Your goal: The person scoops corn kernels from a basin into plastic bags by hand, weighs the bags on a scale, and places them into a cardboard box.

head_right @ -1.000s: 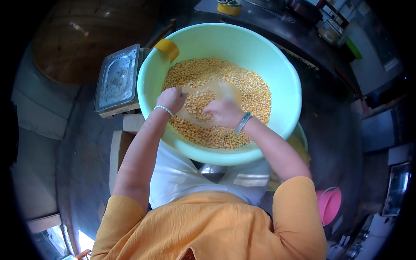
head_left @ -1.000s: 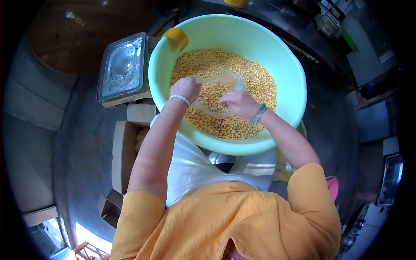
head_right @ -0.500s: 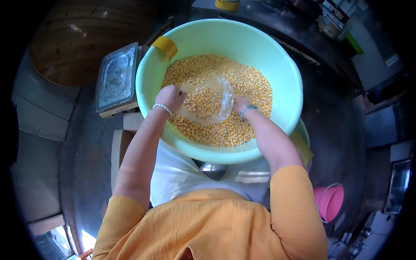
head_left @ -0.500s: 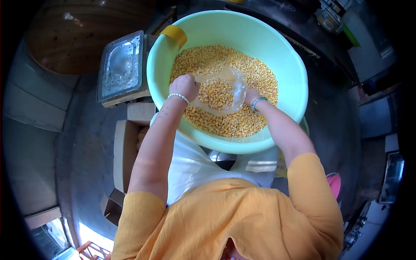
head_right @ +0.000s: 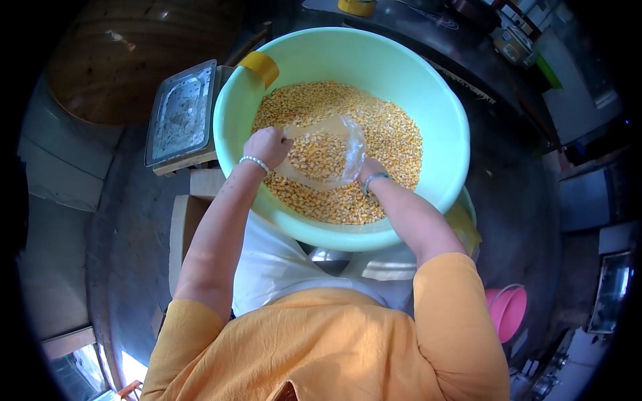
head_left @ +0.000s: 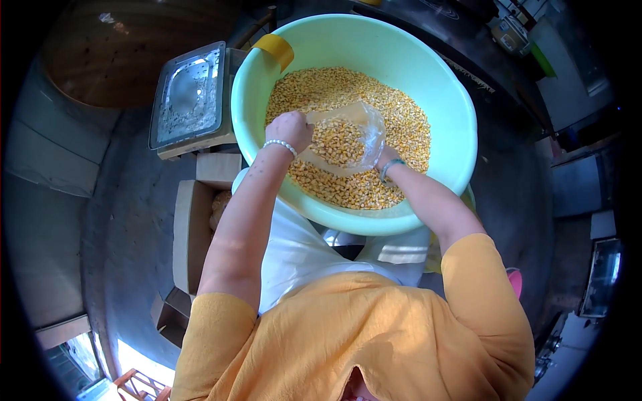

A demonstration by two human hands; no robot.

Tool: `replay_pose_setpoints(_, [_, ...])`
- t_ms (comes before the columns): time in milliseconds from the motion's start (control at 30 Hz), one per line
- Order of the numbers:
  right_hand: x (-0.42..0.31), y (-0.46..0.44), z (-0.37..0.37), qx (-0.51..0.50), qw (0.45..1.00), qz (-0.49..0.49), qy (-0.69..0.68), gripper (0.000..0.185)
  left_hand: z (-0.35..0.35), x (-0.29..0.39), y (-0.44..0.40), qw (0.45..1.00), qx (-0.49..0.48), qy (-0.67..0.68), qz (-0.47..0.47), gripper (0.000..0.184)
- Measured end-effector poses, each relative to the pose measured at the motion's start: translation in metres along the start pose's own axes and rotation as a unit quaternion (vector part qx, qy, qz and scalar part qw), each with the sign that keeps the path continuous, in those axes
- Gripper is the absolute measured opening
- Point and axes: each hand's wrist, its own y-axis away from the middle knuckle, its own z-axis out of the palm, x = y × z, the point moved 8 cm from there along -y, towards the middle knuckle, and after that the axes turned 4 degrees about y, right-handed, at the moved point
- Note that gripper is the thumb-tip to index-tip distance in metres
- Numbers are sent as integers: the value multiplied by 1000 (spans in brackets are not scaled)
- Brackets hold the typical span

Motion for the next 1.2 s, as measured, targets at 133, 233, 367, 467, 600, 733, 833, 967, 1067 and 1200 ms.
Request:
replay_pose_setpoints(133, [14,-15,-4,35,999,21,-29,39,1,0,-1,1000,-2,-5,0,28])
replay_pose_setpoints(233, [32,-36,-4,27,997,66,27,32,-2,4,1,999,-38,-15,-18,27])
replay_pose_setpoints(367, [41,-38,-23,44,973,121,-189,24,-2,4,2,998,-56,-16,-35,28])
replay_pose_setpoints(467, [22,-12,-58,20,861,135,-490,22,-4,4,3,998,-52,-12,-36,28])
replay_pose_setpoints(600, [-28,29,-124,36,804,60,-590,18,-4,0,1,1000,-7,7,-14,30])
replay_pose_setpoints(733, [-93,55,-141,-51,819,-40,-571,17,-4,2,1,1000,-8,7,-15,30])
replay_pose_setpoints(833, [-138,61,-107,-151,853,-83,-493,17,-4,3,1,1000,-2,16,-16,29])
replay_pose_setpoints(967, [-137,30,-48,-164,877,26,-451,18,-8,3,7,998,-49,7,-48,27])
replay_pose_setpoints(1067, [-100,-13,-28,-88,903,87,-411,22,-5,3,7,997,-63,-1,-44,27])
replay_pose_setpoints(1200, [-53,-60,-17,27,958,14,-286,25,1,-2,0,1000,7,14,-2,27])
